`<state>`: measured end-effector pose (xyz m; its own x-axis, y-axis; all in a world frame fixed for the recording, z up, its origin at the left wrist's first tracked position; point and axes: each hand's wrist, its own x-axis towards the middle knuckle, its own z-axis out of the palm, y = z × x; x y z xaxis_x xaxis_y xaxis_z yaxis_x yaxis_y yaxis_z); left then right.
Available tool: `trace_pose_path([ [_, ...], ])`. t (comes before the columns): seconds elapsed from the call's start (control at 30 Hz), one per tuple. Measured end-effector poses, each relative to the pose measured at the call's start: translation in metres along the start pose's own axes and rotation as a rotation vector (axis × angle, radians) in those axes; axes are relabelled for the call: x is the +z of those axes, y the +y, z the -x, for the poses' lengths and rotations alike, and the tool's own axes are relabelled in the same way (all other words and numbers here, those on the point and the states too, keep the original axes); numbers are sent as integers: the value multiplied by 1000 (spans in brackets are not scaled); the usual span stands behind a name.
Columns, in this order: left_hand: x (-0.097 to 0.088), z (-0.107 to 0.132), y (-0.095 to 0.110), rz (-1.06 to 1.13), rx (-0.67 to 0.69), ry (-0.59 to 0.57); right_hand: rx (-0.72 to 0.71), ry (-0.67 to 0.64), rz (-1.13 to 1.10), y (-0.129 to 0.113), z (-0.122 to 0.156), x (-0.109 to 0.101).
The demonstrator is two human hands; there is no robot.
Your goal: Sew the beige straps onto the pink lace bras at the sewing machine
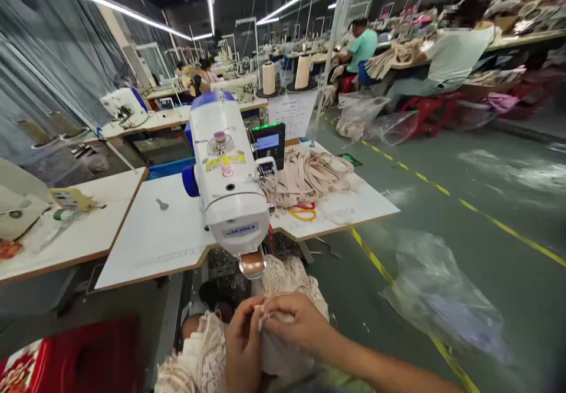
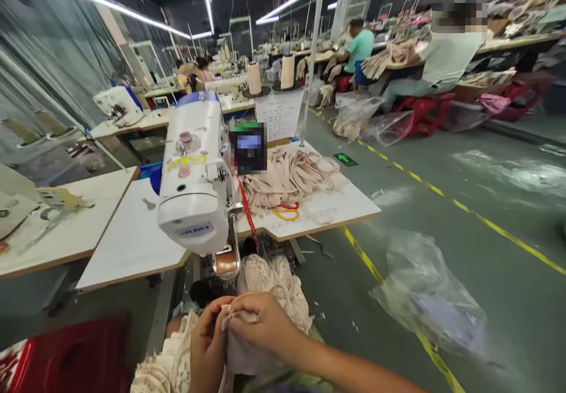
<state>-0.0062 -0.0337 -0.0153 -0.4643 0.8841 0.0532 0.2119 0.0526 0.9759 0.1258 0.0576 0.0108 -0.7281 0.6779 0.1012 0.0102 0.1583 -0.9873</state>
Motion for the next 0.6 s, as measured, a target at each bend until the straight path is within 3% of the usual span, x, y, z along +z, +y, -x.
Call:
trace_pose_path([
  [0.13,-2,-6,4,-169,138,-14,12,-45,44,-6,4,-7],
  [0.4,-3,-15,-2,-251,199,-27,9,-137,143,-17,1,-19],
  [0.5,-3,-17,0,-268,240,-27,20,-90,121,-9,-1,-17],
  [0.6,-1,-28,5,-346,283,-43,67,14,102,15,-3,-9],
])
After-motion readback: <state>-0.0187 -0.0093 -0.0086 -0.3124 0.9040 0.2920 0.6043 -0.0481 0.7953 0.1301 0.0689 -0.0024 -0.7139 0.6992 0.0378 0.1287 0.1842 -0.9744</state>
